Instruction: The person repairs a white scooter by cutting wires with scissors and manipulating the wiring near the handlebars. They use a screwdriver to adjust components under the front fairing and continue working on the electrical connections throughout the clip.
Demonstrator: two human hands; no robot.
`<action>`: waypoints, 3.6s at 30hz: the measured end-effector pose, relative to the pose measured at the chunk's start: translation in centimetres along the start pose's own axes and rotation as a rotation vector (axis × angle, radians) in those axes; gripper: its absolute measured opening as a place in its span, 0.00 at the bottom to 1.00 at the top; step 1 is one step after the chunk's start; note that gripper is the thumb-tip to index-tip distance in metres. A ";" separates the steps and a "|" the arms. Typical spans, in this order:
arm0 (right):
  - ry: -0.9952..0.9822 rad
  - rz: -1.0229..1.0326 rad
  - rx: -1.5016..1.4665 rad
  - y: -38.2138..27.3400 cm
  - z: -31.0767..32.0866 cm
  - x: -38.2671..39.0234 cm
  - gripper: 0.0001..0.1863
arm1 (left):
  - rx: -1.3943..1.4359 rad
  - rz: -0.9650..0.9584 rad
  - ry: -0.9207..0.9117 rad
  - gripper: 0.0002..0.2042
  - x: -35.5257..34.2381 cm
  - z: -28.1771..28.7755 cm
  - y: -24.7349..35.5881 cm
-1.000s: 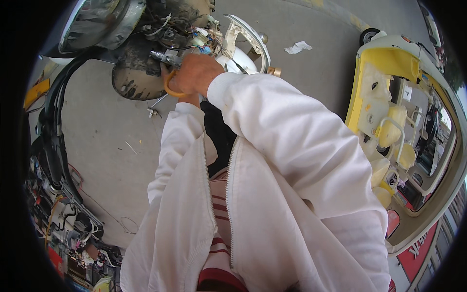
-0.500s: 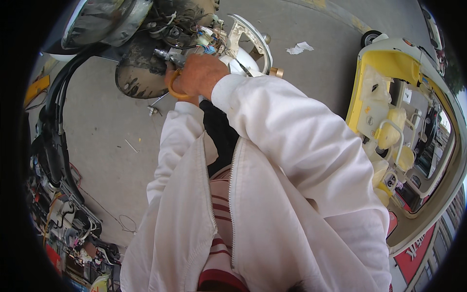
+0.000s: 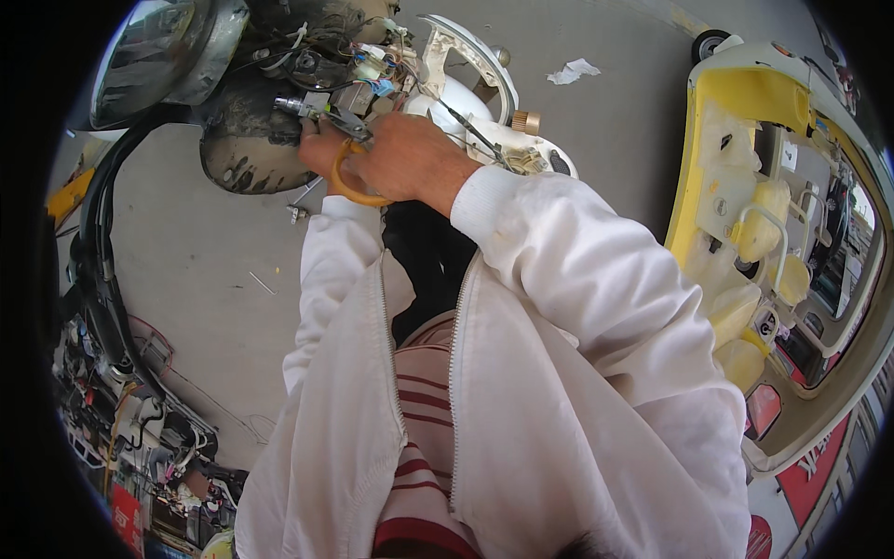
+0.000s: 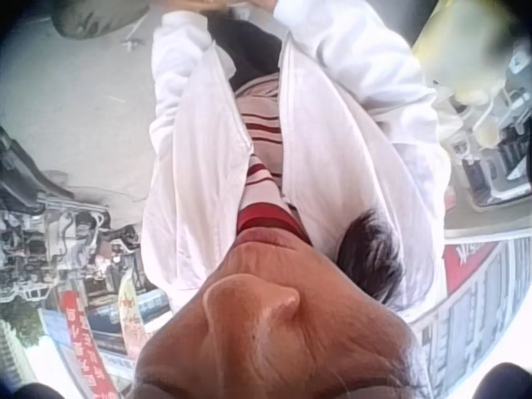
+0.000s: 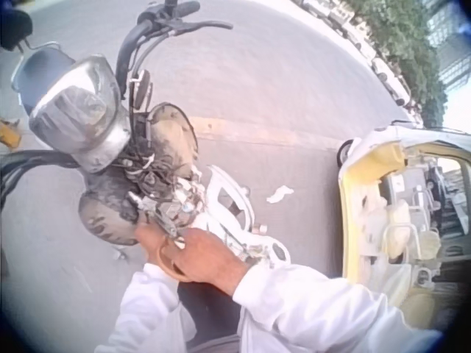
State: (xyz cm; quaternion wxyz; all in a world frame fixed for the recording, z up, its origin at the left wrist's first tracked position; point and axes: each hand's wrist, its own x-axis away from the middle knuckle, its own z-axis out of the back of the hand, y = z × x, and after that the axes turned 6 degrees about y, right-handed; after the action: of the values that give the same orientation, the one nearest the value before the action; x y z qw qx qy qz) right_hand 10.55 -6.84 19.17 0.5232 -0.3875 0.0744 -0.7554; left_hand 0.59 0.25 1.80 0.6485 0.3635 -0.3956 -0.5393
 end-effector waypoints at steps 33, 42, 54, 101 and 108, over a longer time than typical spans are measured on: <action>0.221 0.025 -0.463 7.4 -4.2 -0.9 0.28 | 0.184 0.063 -0.092 0.14 0.6 1.4 1.9; 0.234 0.068 -0.415 5.1 -3.6 -2.4 0.23 | 0.148 0.109 -0.076 0.14 0.3 1.6 1.4; 0.206 0.043 -0.602 5.7 -4.4 -2.7 0.21 | 0.225 0.108 -0.063 0.17 0.3 1.5 0.9; 0.518 0.271 0.514 4.5 -5.0 -1.7 0.27 | 0.340 0.164 -0.082 0.11 0.7 1.5 1.9; 0.518 0.267 0.534 4.4 -4.9 -1.6 0.27 | 0.349 0.165 -0.084 0.13 0.6 1.5 1.7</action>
State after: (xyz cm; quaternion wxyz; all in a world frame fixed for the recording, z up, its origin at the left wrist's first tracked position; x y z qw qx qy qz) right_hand 10.77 -8.81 12.75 0.6632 -0.0215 0.0547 -0.7461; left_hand 0.03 -0.13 4.00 0.6005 0.4140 -0.5382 -0.4223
